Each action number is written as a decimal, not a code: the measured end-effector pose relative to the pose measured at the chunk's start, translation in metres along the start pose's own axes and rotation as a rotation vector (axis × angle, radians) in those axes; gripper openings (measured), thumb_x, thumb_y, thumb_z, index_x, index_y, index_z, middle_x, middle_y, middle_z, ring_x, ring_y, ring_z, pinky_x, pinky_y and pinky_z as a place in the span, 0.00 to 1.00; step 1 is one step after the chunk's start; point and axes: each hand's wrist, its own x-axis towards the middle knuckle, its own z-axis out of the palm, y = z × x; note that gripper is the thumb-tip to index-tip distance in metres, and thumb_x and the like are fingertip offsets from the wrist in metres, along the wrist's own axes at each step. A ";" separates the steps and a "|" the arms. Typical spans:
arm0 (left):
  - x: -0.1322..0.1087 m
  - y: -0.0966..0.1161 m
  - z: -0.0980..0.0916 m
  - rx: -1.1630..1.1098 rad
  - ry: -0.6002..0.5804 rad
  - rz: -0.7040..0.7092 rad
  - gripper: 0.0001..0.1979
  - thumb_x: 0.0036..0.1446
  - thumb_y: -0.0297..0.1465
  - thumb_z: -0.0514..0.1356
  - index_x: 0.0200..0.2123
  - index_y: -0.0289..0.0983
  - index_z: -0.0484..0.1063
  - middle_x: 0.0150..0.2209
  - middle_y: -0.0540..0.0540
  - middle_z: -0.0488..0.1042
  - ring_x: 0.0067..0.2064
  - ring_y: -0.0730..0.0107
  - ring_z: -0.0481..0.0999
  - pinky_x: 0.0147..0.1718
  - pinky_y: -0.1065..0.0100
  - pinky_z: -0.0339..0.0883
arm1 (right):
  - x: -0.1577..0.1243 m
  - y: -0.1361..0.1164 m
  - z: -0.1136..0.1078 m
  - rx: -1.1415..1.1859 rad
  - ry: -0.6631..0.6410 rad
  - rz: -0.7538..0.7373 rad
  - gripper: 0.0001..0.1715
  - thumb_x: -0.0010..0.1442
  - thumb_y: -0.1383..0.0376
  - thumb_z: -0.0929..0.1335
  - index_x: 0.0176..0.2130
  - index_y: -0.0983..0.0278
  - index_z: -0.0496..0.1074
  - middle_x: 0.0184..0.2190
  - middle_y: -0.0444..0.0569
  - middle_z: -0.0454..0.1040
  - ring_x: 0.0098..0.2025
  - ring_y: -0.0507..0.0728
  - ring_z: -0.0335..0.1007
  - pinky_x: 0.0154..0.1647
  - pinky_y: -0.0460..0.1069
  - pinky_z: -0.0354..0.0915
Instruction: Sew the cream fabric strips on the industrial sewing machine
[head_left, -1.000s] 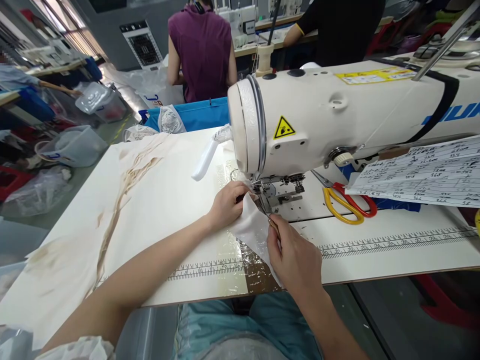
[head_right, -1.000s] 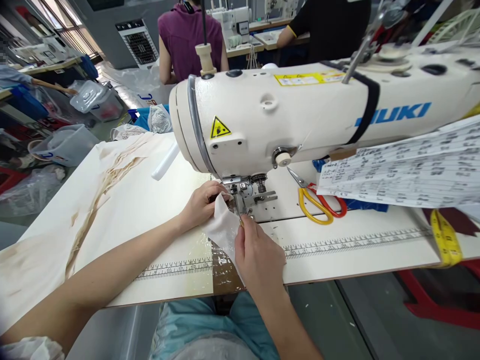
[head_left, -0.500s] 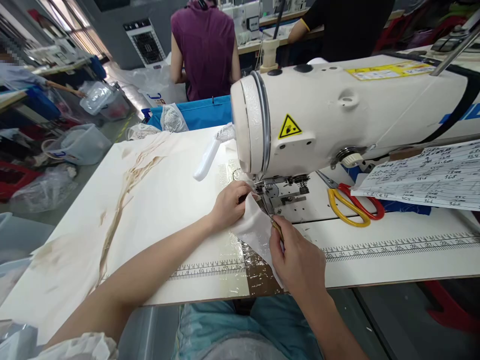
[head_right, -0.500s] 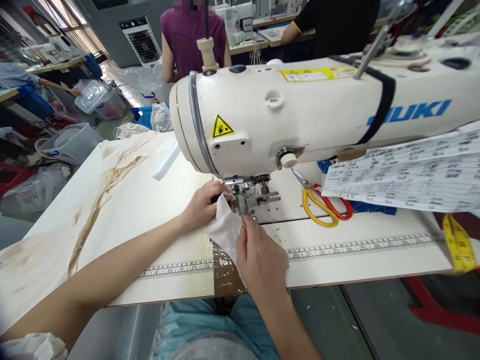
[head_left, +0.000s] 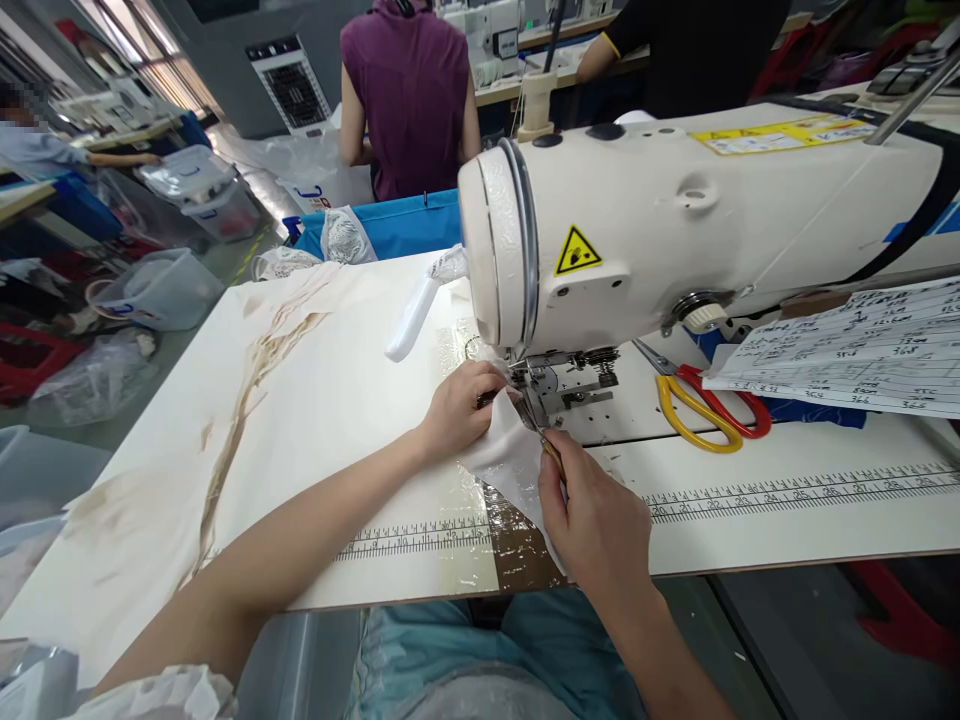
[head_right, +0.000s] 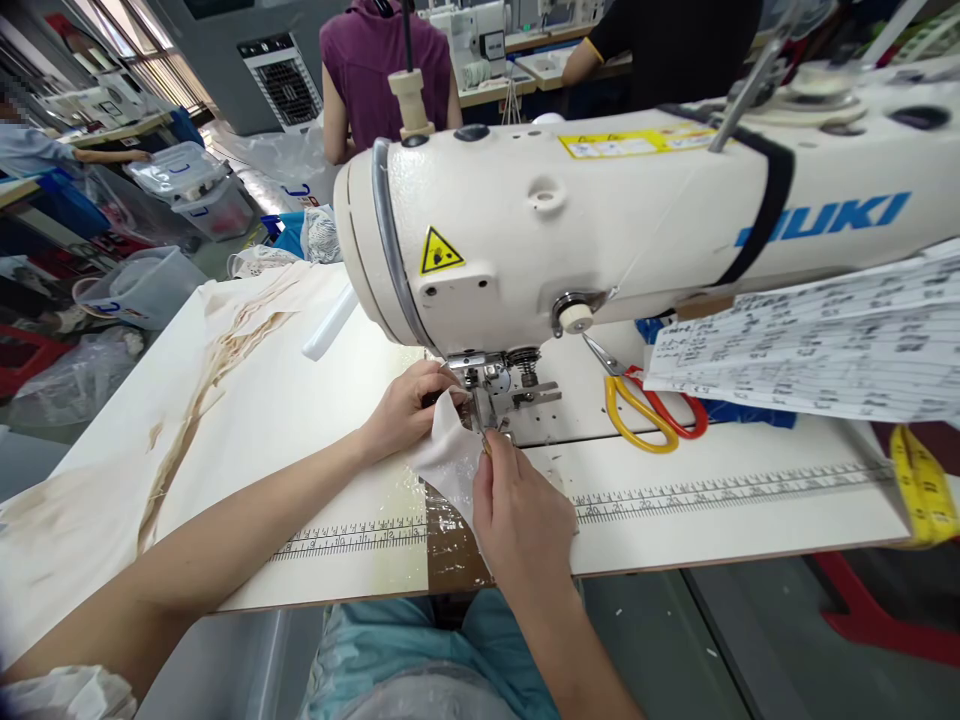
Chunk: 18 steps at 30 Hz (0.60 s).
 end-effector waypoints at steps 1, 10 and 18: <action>0.000 0.000 0.000 0.007 0.000 0.003 0.09 0.65 0.35 0.59 0.34 0.38 0.74 0.37 0.46 0.77 0.40 0.66 0.74 0.41 0.62 0.68 | 0.000 0.000 0.000 -0.006 0.000 0.001 0.19 0.71 0.65 0.58 0.45 0.69 0.75 0.33 0.46 0.82 0.25 0.53 0.76 0.21 0.47 0.58; 0.002 0.005 -0.002 0.027 -0.012 -0.034 0.08 0.66 0.32 0.57 0.34 0.38 0.74 0.37 0.46 0.76 0.39 0.66 0.73 0.39 0.63 0.68 | 0.000 -0.001 0.000 -0.022 0.014 0.001 0.19 0.71 0.66 0.58 0.44 0.68 0.76 0.31 0.45 0.82 0.23 0.53 0.74 0.20 0.47 0.58; 0.002 0.006 -0.003 0.003 -0.026 -0.080 0.08 0.66 0.32 0.57 0.33 0.38 0.73 0.38 0.46 0.76 0.40 0.66 0.73 0.39 0.63 0.68 | 0.000 0.000 0.000 -0.012 0.010 0.012 0.17 0.69 0.67 0.60 0.45 0.68 0.76 0.30 0.45 0.82 0.23 0.53 0.75 0.19 0.47 0.58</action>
